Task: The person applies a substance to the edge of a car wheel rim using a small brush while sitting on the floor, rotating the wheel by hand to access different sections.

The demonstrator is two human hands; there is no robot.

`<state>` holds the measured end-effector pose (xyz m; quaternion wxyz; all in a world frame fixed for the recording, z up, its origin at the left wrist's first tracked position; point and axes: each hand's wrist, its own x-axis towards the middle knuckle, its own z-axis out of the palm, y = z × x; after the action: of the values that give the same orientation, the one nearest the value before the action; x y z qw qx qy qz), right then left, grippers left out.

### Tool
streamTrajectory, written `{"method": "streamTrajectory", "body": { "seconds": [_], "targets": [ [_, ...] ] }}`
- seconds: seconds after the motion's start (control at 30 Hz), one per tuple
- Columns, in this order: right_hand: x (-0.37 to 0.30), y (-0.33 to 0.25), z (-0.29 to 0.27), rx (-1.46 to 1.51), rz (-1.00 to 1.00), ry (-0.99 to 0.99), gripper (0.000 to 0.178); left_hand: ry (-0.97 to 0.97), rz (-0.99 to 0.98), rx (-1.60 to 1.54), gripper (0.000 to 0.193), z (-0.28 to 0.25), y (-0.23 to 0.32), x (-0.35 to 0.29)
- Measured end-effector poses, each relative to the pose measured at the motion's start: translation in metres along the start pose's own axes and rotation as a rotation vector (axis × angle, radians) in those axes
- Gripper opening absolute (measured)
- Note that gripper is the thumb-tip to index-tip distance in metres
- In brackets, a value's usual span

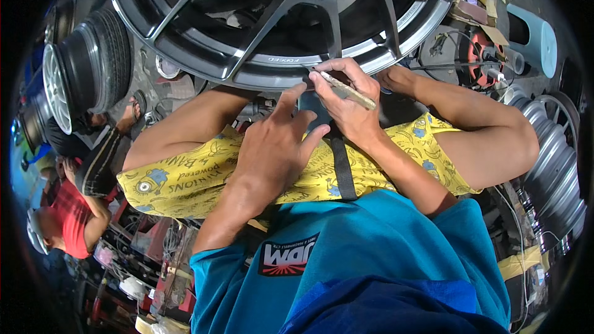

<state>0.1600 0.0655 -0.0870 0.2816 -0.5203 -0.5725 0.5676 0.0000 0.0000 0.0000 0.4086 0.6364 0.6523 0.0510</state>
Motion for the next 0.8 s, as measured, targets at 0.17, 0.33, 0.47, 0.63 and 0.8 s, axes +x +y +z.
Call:
{"method": "streamTrajectory", "body": {
  "seconds": [0.17,0.33,0.47,0.63,0.8],
  "targets": [
    [0.003,0.005,0.009,-0.039,-0.206,0.029,0.016,0.093,0.034,0.024,0.030,0.004,-0.007,0.002],
    [0.005,0.002,0.012,-0.070,-0.229,0.030,0.016,0.205,-0.008,0.121,0.027,0.006,-0.011,0.005],
    [0.007,0.007,0.007,-0.116,-0.317,0.054,0.017,0.285,-0.141,0.177,0.027,-0.007,-0.013,0.010],
    [0.005,0.003,0.006,-0.038,-0.248,0.067,0.019,0.293,-0.138,0.167,0.024,0.001,-0.021,0.015],
    [0.000,0.001,-0.011,-0.197,-0.299,0.070,0.020,0.189,-0.103,0.153,0.022,0.011,-0.008,0.020]
  ]
}}
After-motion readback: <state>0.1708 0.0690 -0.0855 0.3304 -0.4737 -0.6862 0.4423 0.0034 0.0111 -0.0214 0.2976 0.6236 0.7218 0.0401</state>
